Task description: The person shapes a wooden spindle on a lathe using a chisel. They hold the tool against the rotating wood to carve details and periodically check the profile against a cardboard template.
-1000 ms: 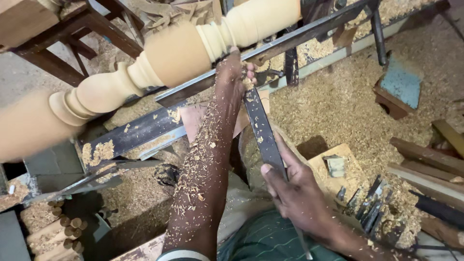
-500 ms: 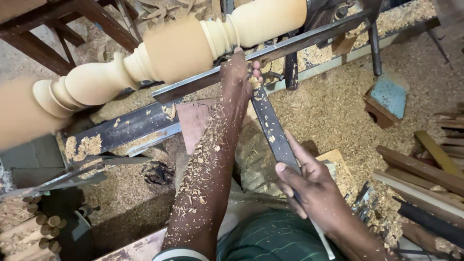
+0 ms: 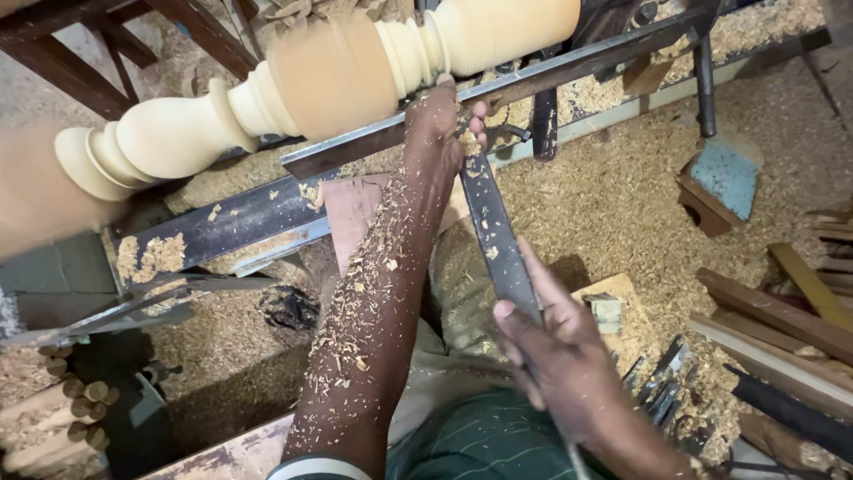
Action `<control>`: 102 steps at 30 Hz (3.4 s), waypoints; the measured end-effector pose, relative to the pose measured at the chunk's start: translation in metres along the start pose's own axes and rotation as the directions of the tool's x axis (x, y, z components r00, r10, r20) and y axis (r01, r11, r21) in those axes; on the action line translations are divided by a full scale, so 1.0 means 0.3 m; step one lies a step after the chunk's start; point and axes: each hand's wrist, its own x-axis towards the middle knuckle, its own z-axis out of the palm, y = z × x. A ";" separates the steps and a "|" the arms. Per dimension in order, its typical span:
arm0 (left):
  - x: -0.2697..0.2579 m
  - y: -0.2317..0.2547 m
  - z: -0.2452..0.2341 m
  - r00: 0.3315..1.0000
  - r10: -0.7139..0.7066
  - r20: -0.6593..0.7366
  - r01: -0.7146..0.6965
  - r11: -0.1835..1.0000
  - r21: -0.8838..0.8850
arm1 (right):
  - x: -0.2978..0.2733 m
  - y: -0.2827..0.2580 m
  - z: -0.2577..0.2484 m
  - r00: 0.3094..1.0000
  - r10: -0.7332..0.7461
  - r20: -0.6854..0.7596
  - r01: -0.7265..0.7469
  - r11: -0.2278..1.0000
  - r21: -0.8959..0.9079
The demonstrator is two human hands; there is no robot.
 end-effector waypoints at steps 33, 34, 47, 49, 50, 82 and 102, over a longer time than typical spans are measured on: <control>0.041 -0.046 0.007 0.996 0.084 -0.035 -0.085 0.996 -0.024 | 0.052 0.003 -0.192 0.986 0.040 0.160 -0.008 0.981 -0.193; 0.047 -0.049 0.001 0.997 0.080 -0.019 -0.080 0.997 -0.017 | 0.047 0.018 -0.188 0.982 0.050 0.180 -0.018 0.984 -0.175; 0.075 -0.109 -0.080 0.983 0.146 0.108 -0.131 0.982 -0.138 | 0.022 0.069 -0.204 0.991 0.025 0.135 -0.001 0.985 -0.172; 0.067 -0.093 -0.076 0.986 0.151 0.068 -0.144 0.984 -0.105 | 0.005 0.065 -0.172 0.985 -0.027 0.169 0.052 0.988 -0.144; 0.064 -0.086 -0.073 0.988 0.148 0.037 -0.144 0.986 -0.086 | -0.002 0.062 -0.164 0.982 -0.042 0.184 0.065 0.991 -0.118; 0.041 -0.037 -0.048 0.996 0.074 -0.049 -0.077 0.996 -0.053 | -0.020 0.020 -0.107 0.980 -0.016 0.198 0.026 0.999 -0.048; 0.024 -0.060 -0.021 0.983 0.161 -0.085 -0.172 0.975 -0.145 | 0.053 0.043 -0.228 0.979 -0.045 0.198 0.082 0.980 -0.183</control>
